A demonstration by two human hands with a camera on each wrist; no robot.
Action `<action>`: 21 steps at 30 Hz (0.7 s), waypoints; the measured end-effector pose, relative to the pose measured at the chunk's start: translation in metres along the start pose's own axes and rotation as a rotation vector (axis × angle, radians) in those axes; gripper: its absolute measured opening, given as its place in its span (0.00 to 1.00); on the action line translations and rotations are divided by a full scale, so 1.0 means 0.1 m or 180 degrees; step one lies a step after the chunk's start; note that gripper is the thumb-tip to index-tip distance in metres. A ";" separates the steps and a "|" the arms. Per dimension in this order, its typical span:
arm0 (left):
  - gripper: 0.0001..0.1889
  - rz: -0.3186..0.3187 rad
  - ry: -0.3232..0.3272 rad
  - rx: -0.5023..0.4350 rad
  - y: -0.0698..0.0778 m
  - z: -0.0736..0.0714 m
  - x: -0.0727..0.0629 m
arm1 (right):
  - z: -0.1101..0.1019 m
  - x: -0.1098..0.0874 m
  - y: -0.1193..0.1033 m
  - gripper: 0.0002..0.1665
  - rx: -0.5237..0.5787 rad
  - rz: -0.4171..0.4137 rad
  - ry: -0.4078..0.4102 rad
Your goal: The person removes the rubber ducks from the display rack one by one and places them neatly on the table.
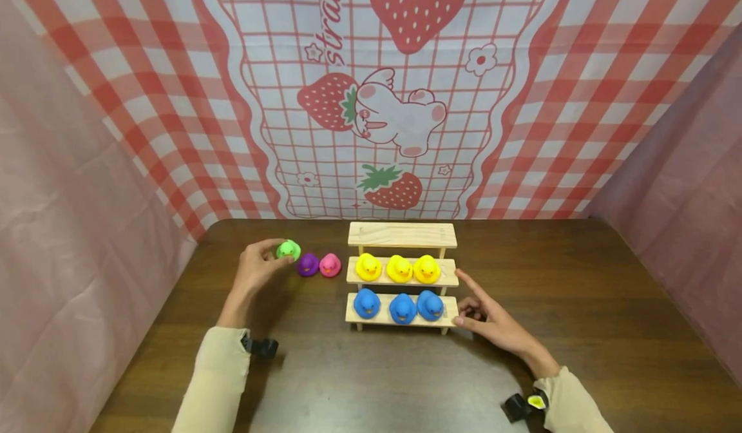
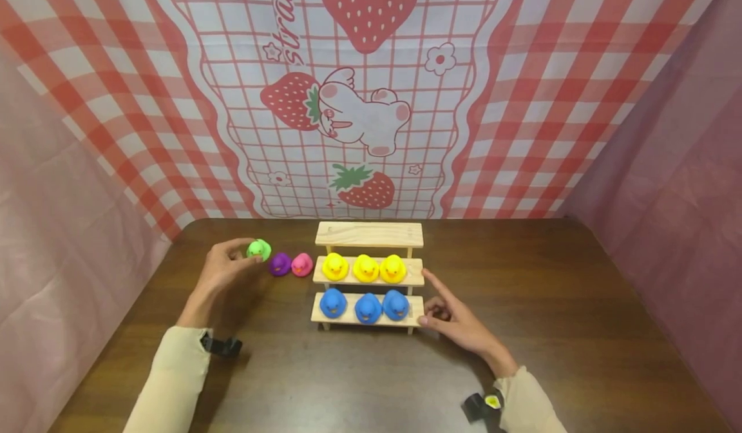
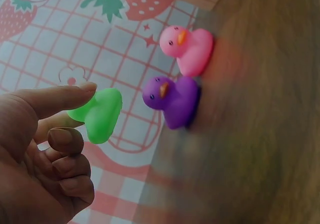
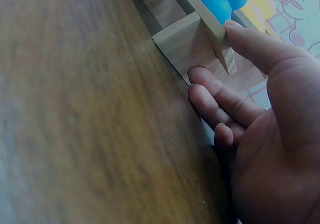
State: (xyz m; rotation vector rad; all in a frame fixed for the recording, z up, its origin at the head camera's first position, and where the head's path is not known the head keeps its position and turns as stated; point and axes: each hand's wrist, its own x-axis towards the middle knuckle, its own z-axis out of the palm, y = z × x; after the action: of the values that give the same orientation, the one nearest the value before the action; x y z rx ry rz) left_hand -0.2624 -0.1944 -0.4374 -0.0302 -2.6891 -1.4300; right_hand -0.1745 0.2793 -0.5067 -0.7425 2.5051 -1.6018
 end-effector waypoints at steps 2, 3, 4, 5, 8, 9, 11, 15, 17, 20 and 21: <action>0.25 0.0013 -0.0006 0.0038 -0.04 -0.01 0.00 | 0.00 0.00 0.00 0.52 -0.0004 -0.0007 0.0000; 0.25 0.0018 -0.0015 0.0051 -0.06 -0.02 0.00 | 0.00 0.00 0.00 0.52 -0.0007 -0.0008 0.0001; 0.24 0.0019 -0.0013 0.0058 -0.08 -0.02 0.00 | 0.00 0.00 0.00 0.52 -0.0009 -0.0010 0.0003; 0.24 0.0011 -0.0020 0.0067 -0.09 -0.02 0.00 | 0.00 0.00 0.00 0.52 -0.0009 -0.0011 0.0006; 0.25 -0.0003 -0.0040 0.0109 -0.15 -0.01 0.00 | 0.00 0.01 0.00 0.52 -0.0006 0.0000 0.0014; 0.25 -0.0006 -0.0044 0.0123 -0.17 -0.01 0.00 | 0.00 0.01 0.00 0.52 -0.0002 0.0005 0.0014; 0.24 -0.0023 -0.0038 0.0152 -0.21 0.00 0.00 | 0.00 0.01 0.00 0.52 0.0000 0.0020 0.0015; 0.25 -0.0063 -0.0048 0.0185 -0.27 0.02 0.01 | 0.00 0.00 0.01 0.52 0.0007 0.0033 0.0011; 0.26 -0.0097 -0.0066 0.0189 -0.30 0.02 0.01 | 0.00 0.00 0.02 0.52 0.0011 0.0029 0.0010; 0.26 -0.0139 -0.0106 0.0176 -0.33 0.04 0.02 | 0.00 0.00 0.02 0.52 0.0009 0.0018 0.0014; 0.26 -0.0149 -0.0116 0.0177 -0.35 0.04 0.02 | 0.00 0.00 0.02 0.52 0.0010 0.0021 0.0012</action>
State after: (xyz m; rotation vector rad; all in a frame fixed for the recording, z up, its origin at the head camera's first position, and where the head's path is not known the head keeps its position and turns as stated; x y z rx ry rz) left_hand -0.2669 -0.2106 -0.4681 0.0108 -2.7755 -1.3795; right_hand -0.1752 0.2799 -0.5081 -0.7310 2.5043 -1.6063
